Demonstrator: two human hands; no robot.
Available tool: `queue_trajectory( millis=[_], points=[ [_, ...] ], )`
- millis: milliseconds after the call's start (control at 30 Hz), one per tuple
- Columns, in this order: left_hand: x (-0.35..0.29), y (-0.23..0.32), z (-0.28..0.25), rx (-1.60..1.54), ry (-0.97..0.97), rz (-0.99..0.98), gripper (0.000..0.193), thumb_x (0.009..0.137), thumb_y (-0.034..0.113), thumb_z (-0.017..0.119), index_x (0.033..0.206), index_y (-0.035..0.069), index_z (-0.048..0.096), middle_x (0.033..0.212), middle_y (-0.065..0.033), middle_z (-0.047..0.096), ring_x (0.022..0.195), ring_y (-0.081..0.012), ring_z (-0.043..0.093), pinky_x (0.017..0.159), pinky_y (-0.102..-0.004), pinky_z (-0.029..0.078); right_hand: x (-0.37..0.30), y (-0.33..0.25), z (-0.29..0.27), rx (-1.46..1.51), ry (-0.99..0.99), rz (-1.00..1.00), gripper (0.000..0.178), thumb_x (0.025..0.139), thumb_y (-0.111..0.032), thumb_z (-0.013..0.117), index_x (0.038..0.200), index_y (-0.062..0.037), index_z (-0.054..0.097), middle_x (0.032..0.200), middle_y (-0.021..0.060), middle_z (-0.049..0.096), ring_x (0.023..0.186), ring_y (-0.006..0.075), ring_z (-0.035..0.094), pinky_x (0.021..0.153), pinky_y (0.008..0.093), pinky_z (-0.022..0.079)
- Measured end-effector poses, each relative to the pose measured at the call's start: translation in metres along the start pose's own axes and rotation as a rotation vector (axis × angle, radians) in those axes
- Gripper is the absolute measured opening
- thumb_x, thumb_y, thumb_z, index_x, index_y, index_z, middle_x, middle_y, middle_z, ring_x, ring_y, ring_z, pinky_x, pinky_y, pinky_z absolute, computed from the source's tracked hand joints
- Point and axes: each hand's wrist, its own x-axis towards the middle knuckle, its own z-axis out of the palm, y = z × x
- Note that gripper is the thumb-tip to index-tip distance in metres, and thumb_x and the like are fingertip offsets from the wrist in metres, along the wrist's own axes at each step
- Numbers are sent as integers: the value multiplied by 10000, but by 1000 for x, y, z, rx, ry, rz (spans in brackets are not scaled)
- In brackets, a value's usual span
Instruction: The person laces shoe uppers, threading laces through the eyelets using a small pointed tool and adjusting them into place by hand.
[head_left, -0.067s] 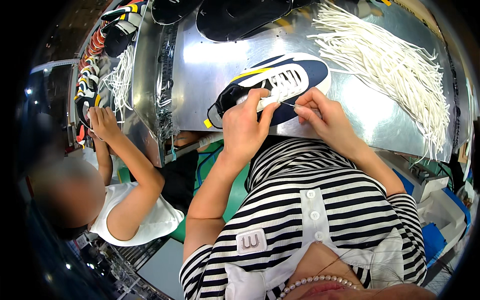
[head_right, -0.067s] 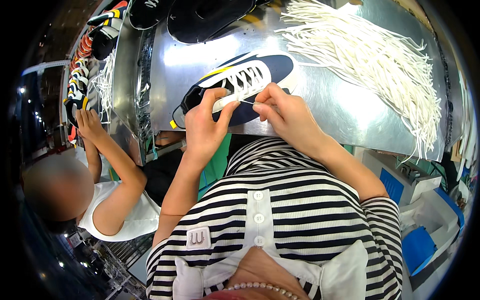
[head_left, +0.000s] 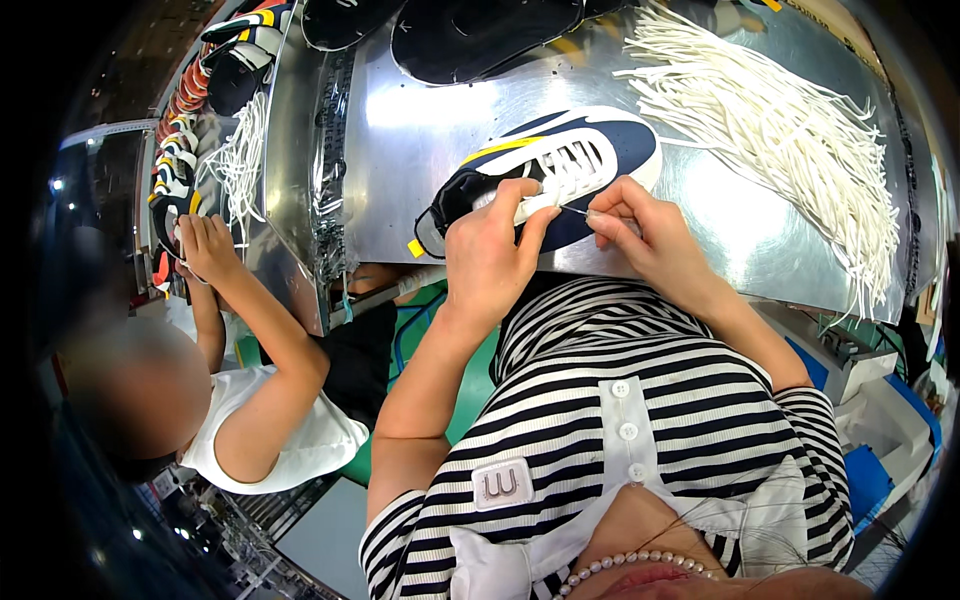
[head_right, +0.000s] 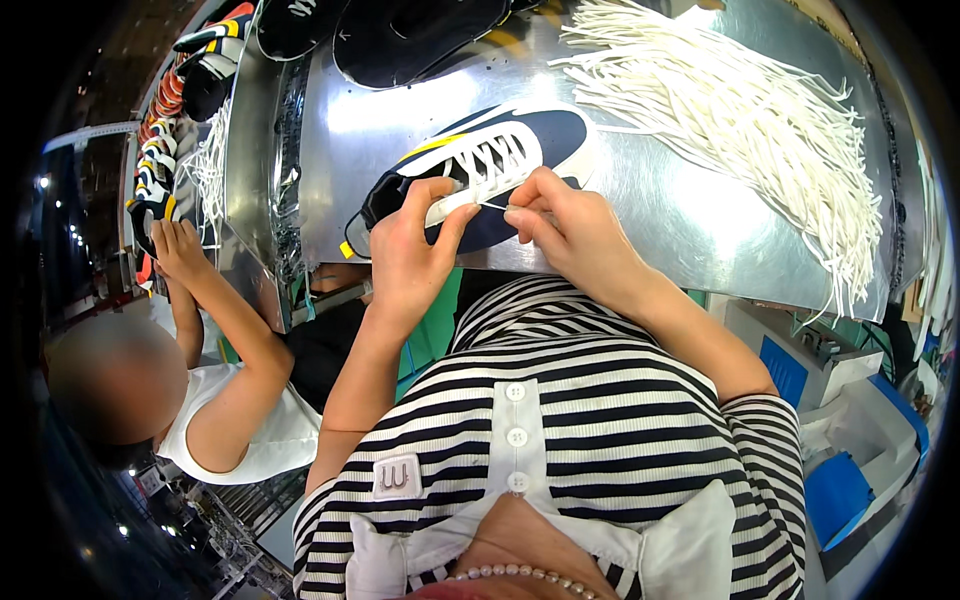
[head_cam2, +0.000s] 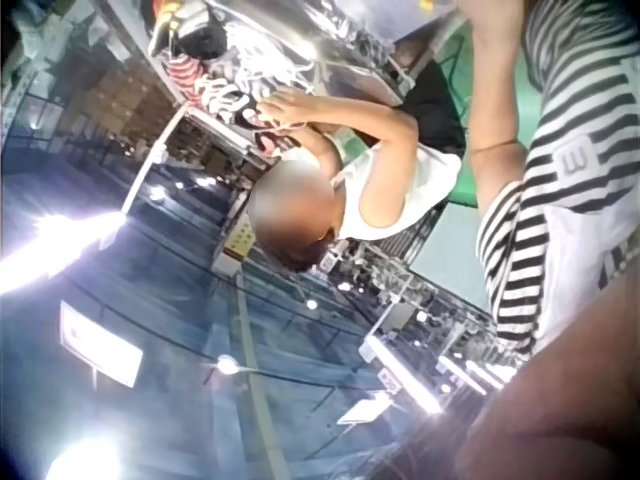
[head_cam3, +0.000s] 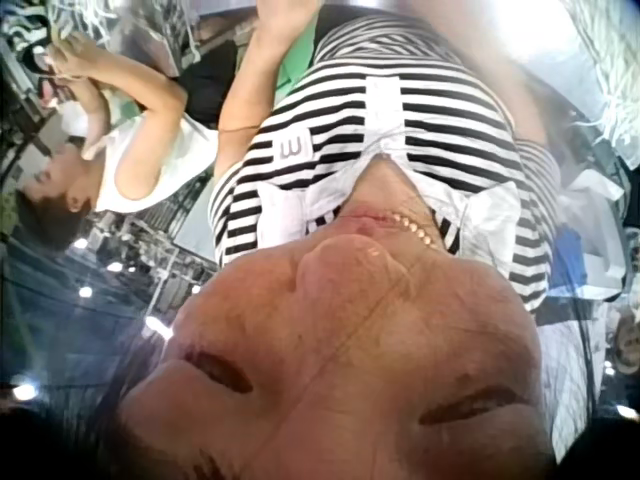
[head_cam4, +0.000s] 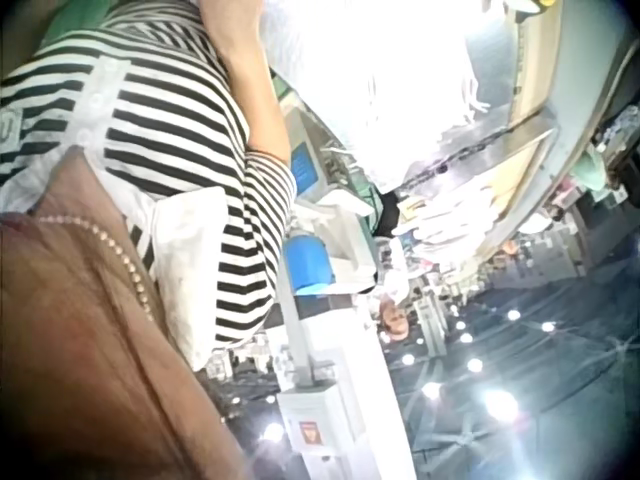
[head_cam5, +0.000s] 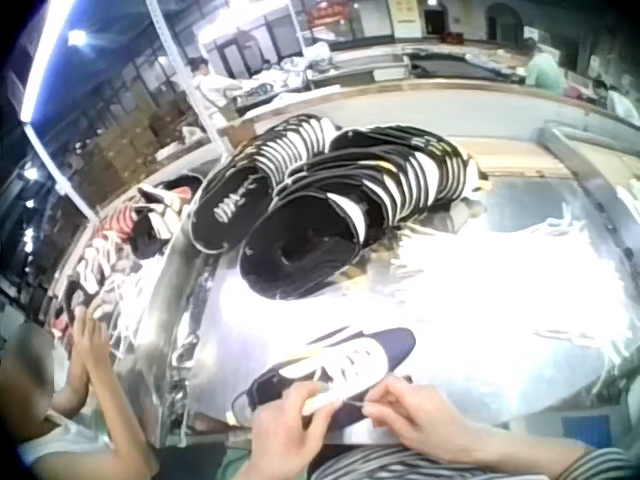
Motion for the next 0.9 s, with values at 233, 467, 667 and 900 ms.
queue_trajectory(
  millis=[233,467,667,900],
  points=[
    [0,-4,-1,-71,-21,74,208,861,185,704,986,48,609,636,-144,618,566,-301,622,525,-388,462,6,-8,1,84,-36,145,118,948,-111,600,945,-1,557,733,30,607,685,77,567,637,220,453],
    [-5,-4,6,-52,-62,302,188,868,126,682,999,26,592,662,-136,610,575,-288,610,531,-385,454,19,0,23,-7,32,126,124,915,-115,605,908,-6,547,670,75,619,588,160,586,568,281,462],
    [-13,-6,1,-77,-52,86,201,872,152,683,1035,63,606,676,-134,624,574,-292,613,537,-381,458,14,-18,-13,-205,-179,117,149,943,-166,583,949,-18,585,687,45,600,615,107,572,584,250,460],
    [-7,6,-10,-86,-333,93,211,824,266,710,881,66,674,687,-167,652,597,-339,631,566,-404,481,48,15,-14,-329,160,-148,278,884,-269,653,1057,-54,623,779,130,683,672,288,650,652,342,499]
  ],
)
